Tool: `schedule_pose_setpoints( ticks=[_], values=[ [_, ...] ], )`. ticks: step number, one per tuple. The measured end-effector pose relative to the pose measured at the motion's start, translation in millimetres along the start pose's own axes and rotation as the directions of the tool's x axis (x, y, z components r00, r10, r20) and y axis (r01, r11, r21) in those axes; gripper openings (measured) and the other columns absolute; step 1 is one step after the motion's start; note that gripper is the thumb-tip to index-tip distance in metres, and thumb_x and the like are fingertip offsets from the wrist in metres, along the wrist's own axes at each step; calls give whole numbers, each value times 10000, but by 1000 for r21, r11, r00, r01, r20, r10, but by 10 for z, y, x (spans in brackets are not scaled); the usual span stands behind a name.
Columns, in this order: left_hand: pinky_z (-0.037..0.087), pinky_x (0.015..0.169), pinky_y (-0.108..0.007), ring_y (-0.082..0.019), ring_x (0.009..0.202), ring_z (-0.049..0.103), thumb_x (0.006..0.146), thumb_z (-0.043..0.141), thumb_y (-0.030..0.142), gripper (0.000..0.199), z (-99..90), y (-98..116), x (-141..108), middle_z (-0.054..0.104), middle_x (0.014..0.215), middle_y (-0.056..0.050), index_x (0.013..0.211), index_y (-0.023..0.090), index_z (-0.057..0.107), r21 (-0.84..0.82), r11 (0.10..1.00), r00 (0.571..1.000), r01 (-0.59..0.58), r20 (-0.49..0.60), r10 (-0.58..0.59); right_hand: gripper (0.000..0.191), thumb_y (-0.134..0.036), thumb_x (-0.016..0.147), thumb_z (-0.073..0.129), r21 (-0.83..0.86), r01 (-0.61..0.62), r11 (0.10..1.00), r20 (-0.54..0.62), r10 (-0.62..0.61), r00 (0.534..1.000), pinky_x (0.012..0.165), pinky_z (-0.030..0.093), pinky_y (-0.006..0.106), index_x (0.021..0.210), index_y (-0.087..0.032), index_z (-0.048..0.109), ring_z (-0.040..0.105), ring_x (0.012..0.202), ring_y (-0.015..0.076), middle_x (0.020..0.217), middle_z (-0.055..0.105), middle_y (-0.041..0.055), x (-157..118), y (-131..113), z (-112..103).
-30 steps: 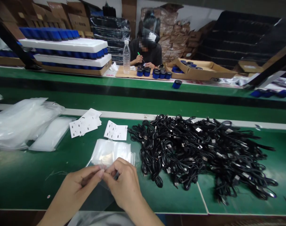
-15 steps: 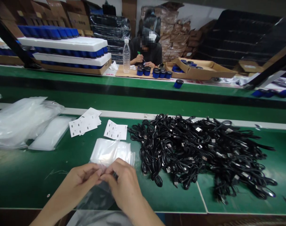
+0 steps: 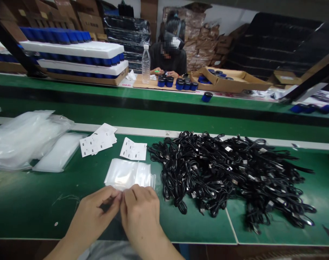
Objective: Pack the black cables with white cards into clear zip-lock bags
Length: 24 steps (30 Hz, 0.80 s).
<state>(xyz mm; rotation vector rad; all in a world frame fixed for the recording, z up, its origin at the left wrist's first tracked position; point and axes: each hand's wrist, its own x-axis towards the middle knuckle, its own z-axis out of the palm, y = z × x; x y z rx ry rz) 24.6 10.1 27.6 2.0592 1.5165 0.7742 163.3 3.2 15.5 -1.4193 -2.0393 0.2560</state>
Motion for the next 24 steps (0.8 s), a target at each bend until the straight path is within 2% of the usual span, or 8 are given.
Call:
schedule_pose_setpoints(
  ticks=[3, 6, 9, 11, 14, 16, 21, 24],
  values=[
    [436, 515, -183, -102, 508, 576, 759, 473, 168, 161, -6, 0, -18, 568, 559, 48, 612, 209, 523, 34, 999, 999, -9, -37, 10, 263, -129, 859, 432, -79, -57, 995, -93, 49, 994, 556, 305, 297, 630, -181, 549, 499, 540, 169, 584, 547, 26, 58, 47, -26],
    [436, 525, -182, -104, 522, 593, 768, 486, 215, 155, -83, -50, -9, 590, 574, 51, 621, 214, 533, -1, 997, 993, 81, -82, -80, 202, -139, 864, 462, 50, -107, 993, -81, 111, 991, 570, 348, 286, 694, -170, 567, 531, 575, 163, 627, 582, 26, 82, 80, -147],
    [438, 490, -190, -116, 507, 602, 776, 516, 327, 174, -239, -186, 17, 617, 581, 47, 642, 221, 549, -84, 953, 944, 291, -135, -300, 101, -142, 873, 500, 214, 107, 971, 87, -128, 988, 727, 422, 286, 876, -161, 600, 595, 775, 170, 828, 666, 39, 6, 86, -260],
    [457, 478, -199, -138, 544, 629, 767, 532, 400, 214, -344, -304, 32, 640, 617, 31, 653, 221, 555, -169, 908, 903, 382, -140, -406, 148, -167, 865, 560, 209, 287, 935, 205, -329, 922, 851, 415, 307, 1008, -164, 599, 574, 966, 198, 1035, 662, 54, -80, 95, -256],
    [510, 525, -224, -176, 640, 668, 745, 552, 476, 273, -429, -451, 39, 667, 680, 4, 664, 216, 571, -251, 872, 881, 420, -117, -458, 361, -278, 796, 683, 23, 377, 926, 308, -365, 879, 826, 443, 364, 1115, -140, 583, 554, 972, 260, 1093, 630, 109, -162, 121, -135],
    [534, 554, -235, -185, 658, 676, 731, 567, 490, 285, -435, -499, 33, 675, 688, -4, 665, 213, 583, -267, 863, 877, 429, -104, -468, 412, -344, 722, 748, -74, 381, 922, 360, -332, 872, 744, 467, 373, 1044, -119, 621, 564, 864, 267, 977, 639, 117, -149, 122, -46],
    [551, 590, -206, -158, 619, 680, 714, 598, 455, 250, -457, -477, -6, 678, 660, 4, 661, 211, 598, -314, 854, 871, 414, -137, -472, 217, -311, 728, 744, -73, 396, 916, 460, -321, 828, 630, 452, 316, 683, -143, 615, 547, 740, 223, 762, 607, 65, -14, 65, -1],
    [555, 578, -194, -144, 566, 668, 693, 614, 436, 227, -534, -456, -25, 669, 609, 18, 644, 214, 607, -344, 849, 851, 402, -203, -485, 157, -246, 759, 712, -86, 326, 941, 405, -266, 875, 638, 427, 316, 715, -168, 583, 526, 714, 201, 746, 591, 36, 46, 108, -6]
  ],
)
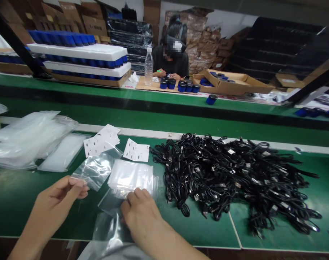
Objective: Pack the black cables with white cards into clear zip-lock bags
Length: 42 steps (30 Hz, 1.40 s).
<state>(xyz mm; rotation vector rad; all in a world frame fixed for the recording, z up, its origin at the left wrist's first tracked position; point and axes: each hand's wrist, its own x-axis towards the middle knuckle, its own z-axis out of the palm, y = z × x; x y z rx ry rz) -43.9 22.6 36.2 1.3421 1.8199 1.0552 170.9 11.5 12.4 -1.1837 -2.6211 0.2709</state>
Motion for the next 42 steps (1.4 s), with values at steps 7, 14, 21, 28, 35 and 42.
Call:
schedule_pose_setpoints(
  ticks=[7, 14, 21, 28, 35, 42],
  values=[
    [522, 505, -174, -146, 566, 676, 714, 581, 425, 205, -41, -40, 23, 689, 637, 27, 653, 231, 606, 133, 989, 996, -72, -48, 79, 118, -65, 776, 605, -45, -332, 942, -351, 296, 888, 648, 419, 360, 868, -138, 598, 523, 759, 246, 836, 594, 102, 136, 153, -55],
    [447, 482, -146, -77, 464, 584, 785, 511, 249, 160, 276, 108, -199, 580, 541, 69, 628, 224, 517, 295, 818, 870, -494, 150, 471, 289, -143, 841, 486, 310, -98, 946, -447, 236, 863, 777, 439, 380, 1124, -128, 540, 563, 885, 238, 998, 625, 111, 212, -231, -49],
    [421, 450, -162, -87, 424, 538, 764, 503, 259, 140, 146, -15, -142, 548, 497, 79, 625, 236, 509, 345, 857, 923, -383, 95, 374, 222, -255, 839, 574, 609, -243, 755, -110, 384, 917, 753, 459, 325, 1051, -190, 581, 603, 849, 191, 923, 656, 44, 405, 101, -258],
    [447, 474, -196, -122, 491, 603, 750, 508, 405, 200, 42, -84, -66, 659, 590, 45, 645, 240, 549, 275, 952, 991, -131, 51, 122, 824, -607, 776, 526, 619, -559, 552, 115, 640, 760, 857, 446, 404, 1349, -53, 319, 565, 1023, 286, 1165, 543, 211, 1131, 616, -220],
    [490, 555, -251, -181, 643, 658, 741, 495, 451, 232, -20, -204, -16, 681, 684, 4, 694, 240, 578, 197, 980, 998, 5, 54, -16, 840, -518, 703, 661, 592, -604, 534, 183, 641, 746, 767, 483, 350, 1341, -70, 348, 624, 887, 262, 990, 642, 149, 1227, 781, -102],
    [538, 556, -243, -152, 557, 630, 740, 555, 491, 279, 20, -197, 80, 637, 574, 15, 723, 213, 552, -98, 991, 995, 90, 41, -87, 188, -282, 812, 568, 596, -569, 567, 112, 644, 757, 541, 434, 242, 806, -109, 642, 601, 586, 166, 635, 629, 45, 1190, 806, -133]
  ],
)
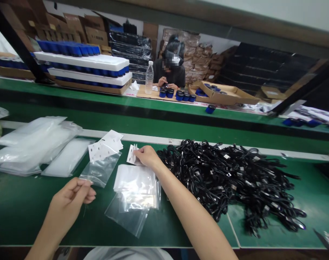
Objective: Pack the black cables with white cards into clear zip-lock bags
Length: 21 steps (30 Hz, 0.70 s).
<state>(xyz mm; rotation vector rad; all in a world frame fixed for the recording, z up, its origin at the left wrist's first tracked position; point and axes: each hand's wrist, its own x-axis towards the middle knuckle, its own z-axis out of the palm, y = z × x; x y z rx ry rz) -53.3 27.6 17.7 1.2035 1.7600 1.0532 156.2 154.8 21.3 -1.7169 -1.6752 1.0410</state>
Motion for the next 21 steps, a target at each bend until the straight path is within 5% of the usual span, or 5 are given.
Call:
schedule_pose_setpoints(
  ticks=[5, 11, 21],
  values=[
    [559, 557, -268, -166, 620, 683, 805, 508, 457, 266, 93, 181, 91, 714, 742, -38, 786, 192, 494, -181, 984, 1000, -7, -15, 5, 188, -197, 849, 467, -59, 181, 982, -124, -187, 974, 631, 385, 258, 708, -168, 588, 558, 697, 161, 756, 606, 30, -529, -252, -151],
    [546, 509, -266, -160, 621, 671, 864, 444, 429, 238, 287, 359, 64, 699, 775, -35, 818, 196, 459, -213, 971, 992, -109, -83, 93, 194, -126, 874, 443, -129, 445, 886, -24, -451, 892, 643, 367, 269, 748, -191, 576, 543, 670, 166, 711, 606, 12, -1285, -334, 24],
    [402, 547, -228, -112, 537, 480, 878, 449, 310, 185, 480, 417, -8, 457, 574, 64, 715, 223, 433, -22, 961, 919, -276, -297, 257, 165, -132, 883, 455, 68, 483, 873, -200, -462, 864, 725, 427, 315, 926, -223, 587, 546, 787, 190, 804, 599, 23, -1435, -134, 251]
  ],
)
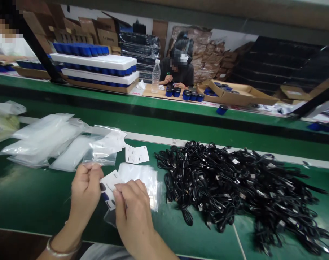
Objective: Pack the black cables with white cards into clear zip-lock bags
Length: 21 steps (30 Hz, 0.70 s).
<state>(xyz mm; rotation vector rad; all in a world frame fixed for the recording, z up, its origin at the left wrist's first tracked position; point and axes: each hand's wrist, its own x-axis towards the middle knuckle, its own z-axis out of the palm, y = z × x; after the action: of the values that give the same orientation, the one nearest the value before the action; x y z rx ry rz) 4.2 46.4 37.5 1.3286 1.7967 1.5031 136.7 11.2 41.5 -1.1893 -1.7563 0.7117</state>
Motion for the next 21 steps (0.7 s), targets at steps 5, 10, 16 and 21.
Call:
schedule_pose_setpoints(
  ticks=[5, 10, 16, 21],
  values=[
    [390, 558, -229, -120, 589, 484, 877, 431, 288, 129, 49, 57, 0, 449, 634, 52, 767, 220, 430, 44, 998, 995, -36, -97, 40, 709, -248, 663, 733, 391, -230, 891, -137, 303, 943, 836, 475, 368, 1276, -215, 377, 562, 980, 234, 1141, 554, 106, -172, 40, 160],
    [413, 571, -239, -139, 632, 525, 875, 423, 314, 131, 106, 80, -31, 485, 660, 34, 798, 214, 453, 71, 997, 995, -22, -99, 29, 275, -259, 657, 714, 677, -489, 550, 208, 494, 844, 550, 509, 260, 874, -187, 560, 596, 590, 150, 692, 627, 4, -116, 30, 215],
    [416, 533, -220, -129, 572, 520, 849, 438, 305, 153, 134, 104, -62, 489, 601, 45, 723, 221, 459, 112, 992, 998, -51, -36, 55, 391, -315, 619, 761, 709, -489, 507, 222, 498, 838, 492, 501, 254, 940, -188, 577, 584, 523, 139, 672, 642, -6, -20, 95, 134],
    [387, 448, -200, -108, 426, 477, 833, 445, 304, 157, 109, 75, -44, 477, 472, 79, 693, 230, 448, 166, 983, 994, -78, 83, 65, 151, -190, 808, 548, 260, -129, 957, -57, 148, 987, 480, 437, 245, 752, -156, 684, 570, 530, 151, 594, 596, 27, -65, 201, -29]
  ],
)
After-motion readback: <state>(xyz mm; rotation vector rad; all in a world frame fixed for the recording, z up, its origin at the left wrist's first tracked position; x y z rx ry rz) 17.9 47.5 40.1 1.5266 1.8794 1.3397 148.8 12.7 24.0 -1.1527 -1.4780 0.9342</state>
